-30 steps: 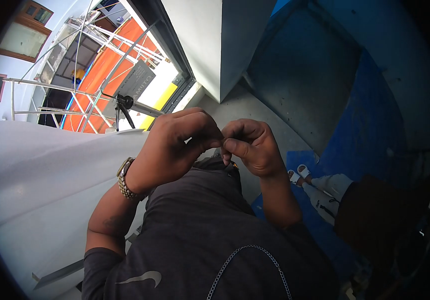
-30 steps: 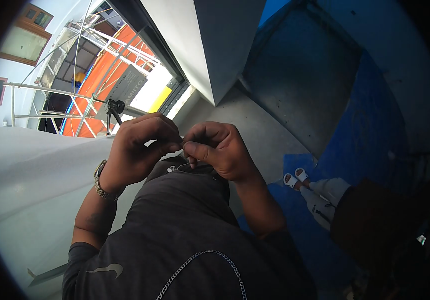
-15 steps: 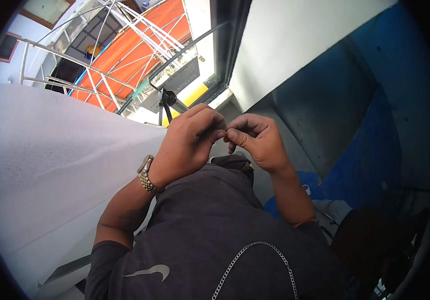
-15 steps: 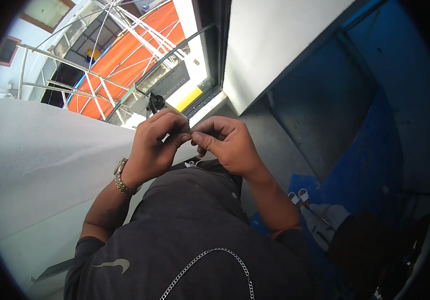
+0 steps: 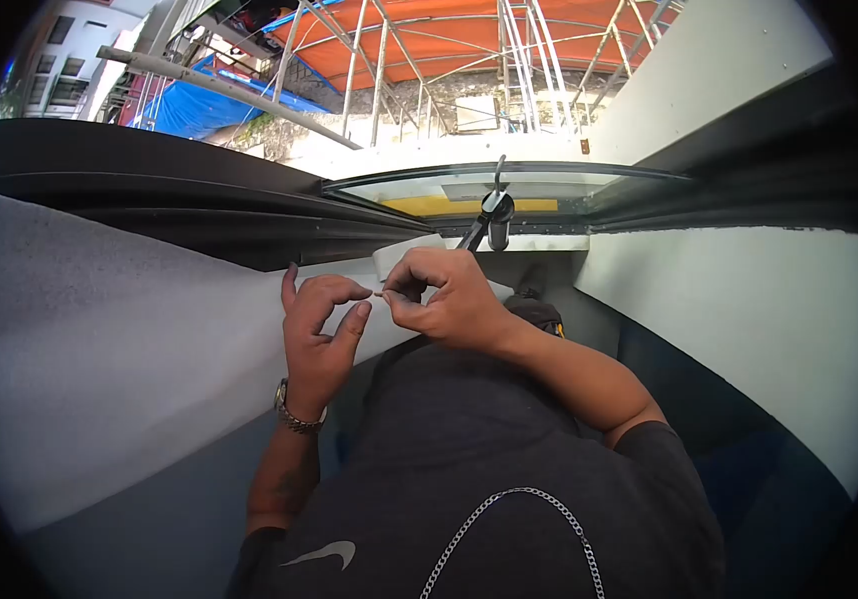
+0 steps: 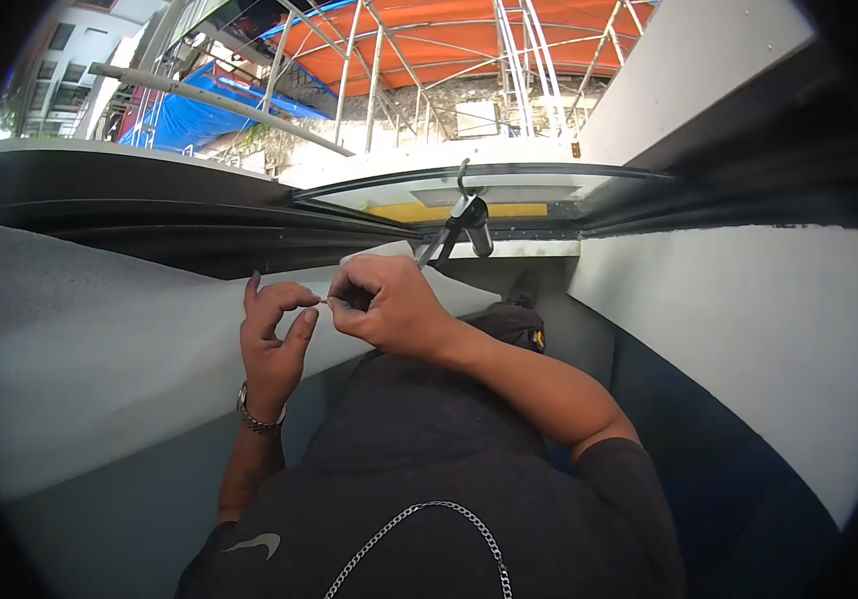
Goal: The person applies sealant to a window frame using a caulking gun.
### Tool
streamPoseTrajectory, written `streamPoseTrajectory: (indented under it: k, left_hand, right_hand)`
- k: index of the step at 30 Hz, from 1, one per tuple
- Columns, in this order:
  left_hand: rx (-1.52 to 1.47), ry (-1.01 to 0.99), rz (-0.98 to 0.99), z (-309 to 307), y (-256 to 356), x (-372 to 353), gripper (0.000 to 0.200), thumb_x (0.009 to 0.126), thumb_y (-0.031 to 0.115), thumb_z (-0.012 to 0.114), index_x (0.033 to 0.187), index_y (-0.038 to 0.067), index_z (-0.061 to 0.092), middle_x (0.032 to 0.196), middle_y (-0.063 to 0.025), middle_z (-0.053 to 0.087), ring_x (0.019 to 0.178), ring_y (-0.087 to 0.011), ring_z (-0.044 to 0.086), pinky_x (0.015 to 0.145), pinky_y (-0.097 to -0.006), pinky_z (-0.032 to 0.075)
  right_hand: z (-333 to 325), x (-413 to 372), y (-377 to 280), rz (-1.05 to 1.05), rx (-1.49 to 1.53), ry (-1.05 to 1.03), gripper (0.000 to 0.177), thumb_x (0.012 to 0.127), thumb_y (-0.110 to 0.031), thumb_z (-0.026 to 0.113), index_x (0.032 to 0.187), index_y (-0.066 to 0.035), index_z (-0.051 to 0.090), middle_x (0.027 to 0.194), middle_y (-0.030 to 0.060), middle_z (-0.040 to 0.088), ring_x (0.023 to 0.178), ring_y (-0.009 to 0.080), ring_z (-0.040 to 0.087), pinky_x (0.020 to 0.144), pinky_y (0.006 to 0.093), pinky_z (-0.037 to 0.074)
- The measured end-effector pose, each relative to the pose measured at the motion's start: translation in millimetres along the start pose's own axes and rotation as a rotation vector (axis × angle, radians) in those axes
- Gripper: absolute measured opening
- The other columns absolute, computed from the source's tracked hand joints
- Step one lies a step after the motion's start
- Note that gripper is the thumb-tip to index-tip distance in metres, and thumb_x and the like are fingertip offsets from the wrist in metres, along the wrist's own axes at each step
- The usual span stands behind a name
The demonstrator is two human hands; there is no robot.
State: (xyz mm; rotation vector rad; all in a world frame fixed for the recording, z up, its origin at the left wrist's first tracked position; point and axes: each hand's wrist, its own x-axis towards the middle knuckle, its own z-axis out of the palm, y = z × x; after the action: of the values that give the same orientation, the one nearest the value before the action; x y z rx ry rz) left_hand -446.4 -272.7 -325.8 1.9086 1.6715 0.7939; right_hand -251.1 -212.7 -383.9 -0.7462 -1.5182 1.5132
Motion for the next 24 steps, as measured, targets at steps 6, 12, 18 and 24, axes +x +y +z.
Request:
streamPoseTrajectory:
  k: [6, 12, 18, 24]
  left_hand:
    - [0.750, 0.260, -0.584, -52, -35, -110, 0.032, 0.097, 0.019, 0.065, 0.126, 0.007, 0.064, 0.119, -0.0085, 0.069, 0.114, -0.0234, 0.061, 0.124, -0.0573, 0.009]
    - [0.378, 0.717, -0.623, -41, -19, -64, 0.035, 0.102, 0.012, 0.056, 0.135, -0.001, 0.056, 0.131, -0.0160, 0.063, 0.126, -0.0276, 0.055, 0.117, -0.0451, 0.031]
    - [-0.088, 1.061, 0.222, -30, -63, -1, 0.043, 0.100, 0.007, 0.059, 0.140, -0.006, 0.048, 0.131, -0.0216, 0.060, 0.125, -0.0293, 0.057, 0.109, -0.0435, 0.042]
    - [0.657, 0.695, -0.151, -44, -98, -50, 0.046, 0.111, 0.026, 0.036, 0.140, -0.008, 0.044, 0.141, -0.0227, 0.051, 0.124, -0.0250, 0.056, 0.106, -0.0385, 0.048]
  right_hand:
    - [0, 48, 64, -0.038, -0.185, 0.079, 0.009, 0.082, -0.010, 0.074, 0.079, -0.003, 0.069, 0.071, 0.0083, 0.064, 0.065, 0.0205, 0.063, 0.060, 0.0336, 0.050]
    - [-7, 107, 80, -0.340, -0.732, 0.175, 0.009, 0.079, -0.018, 0.074, 0.075, -0.010, 0.072, 0.076, 0.0078, 0.063, 0.069, 0.0282, 0.063, 0.065, 0.0431, 0.049]
    - [30, 110, 128, 0.515, -0.038, 0.108, 0.017, 0.087, -0.019, 0.076, 0.091, -0.002, 0.077, 0.081, 0.0055, 0.071, 0.070, 0.0152, 0.060, 0.065, 0.0301, 0.045]
    - [55, 115, 163, 0.699, 0.271, 0.343, 0.026, 0.090, -0.022, 0.075, 0.096, 0.003, 0.077, 0.092, 0.0087, 0.074, 0.089, 0.0147, 0.064, 0.082, 0.0289, 0.048]
